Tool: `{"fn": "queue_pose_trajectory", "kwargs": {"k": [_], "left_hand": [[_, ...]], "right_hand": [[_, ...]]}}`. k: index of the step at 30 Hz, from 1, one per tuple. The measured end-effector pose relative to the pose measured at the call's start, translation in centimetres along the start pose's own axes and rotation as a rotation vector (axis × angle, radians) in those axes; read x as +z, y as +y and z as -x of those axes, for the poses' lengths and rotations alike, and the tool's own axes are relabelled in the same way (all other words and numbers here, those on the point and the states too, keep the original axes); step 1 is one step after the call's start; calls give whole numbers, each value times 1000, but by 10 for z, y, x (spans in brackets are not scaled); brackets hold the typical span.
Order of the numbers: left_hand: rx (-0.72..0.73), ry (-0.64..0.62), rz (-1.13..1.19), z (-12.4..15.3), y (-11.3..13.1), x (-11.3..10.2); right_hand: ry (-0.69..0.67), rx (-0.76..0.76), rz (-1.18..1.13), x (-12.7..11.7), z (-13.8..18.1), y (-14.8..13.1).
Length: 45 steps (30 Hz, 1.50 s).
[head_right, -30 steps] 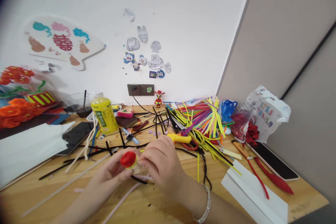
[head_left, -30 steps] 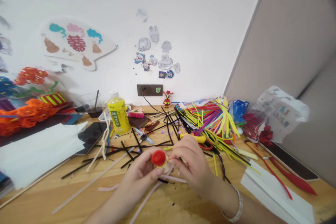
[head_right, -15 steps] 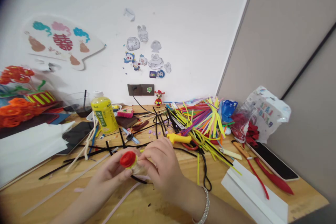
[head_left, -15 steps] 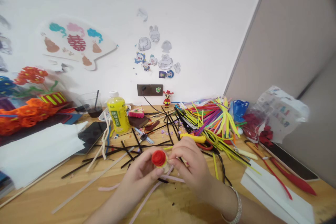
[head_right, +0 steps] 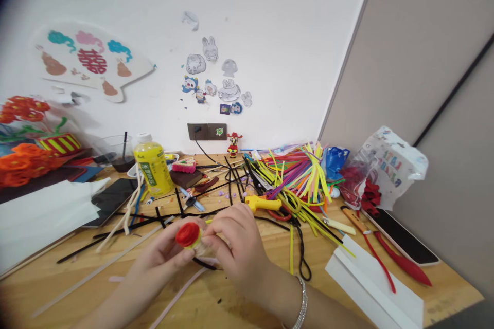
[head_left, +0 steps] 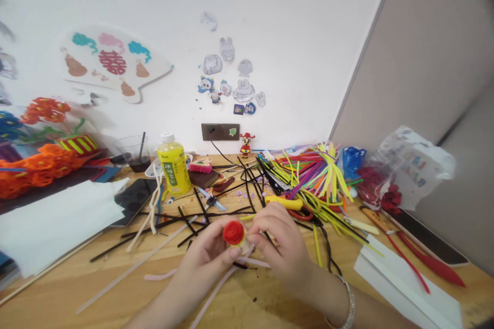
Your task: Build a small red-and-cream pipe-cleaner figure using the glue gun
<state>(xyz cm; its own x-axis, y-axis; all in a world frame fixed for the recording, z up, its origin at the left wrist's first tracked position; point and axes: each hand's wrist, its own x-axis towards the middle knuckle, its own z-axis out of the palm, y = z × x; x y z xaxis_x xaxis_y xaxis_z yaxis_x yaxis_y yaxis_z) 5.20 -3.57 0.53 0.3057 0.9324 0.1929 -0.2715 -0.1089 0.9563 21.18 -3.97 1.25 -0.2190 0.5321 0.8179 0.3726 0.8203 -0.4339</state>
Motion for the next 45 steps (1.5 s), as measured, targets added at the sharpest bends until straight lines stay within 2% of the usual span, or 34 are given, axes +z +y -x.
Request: {"fn": "queue_pose_trajectory", "kwargs": {"k": [25,45], "left_hand": [[-59,36,8,1,1,1],[-32,44,19,1,-1,0]], "right_hand": [[1,0,11,0,0,0],[-6,6,6,1,1,-1]]}}
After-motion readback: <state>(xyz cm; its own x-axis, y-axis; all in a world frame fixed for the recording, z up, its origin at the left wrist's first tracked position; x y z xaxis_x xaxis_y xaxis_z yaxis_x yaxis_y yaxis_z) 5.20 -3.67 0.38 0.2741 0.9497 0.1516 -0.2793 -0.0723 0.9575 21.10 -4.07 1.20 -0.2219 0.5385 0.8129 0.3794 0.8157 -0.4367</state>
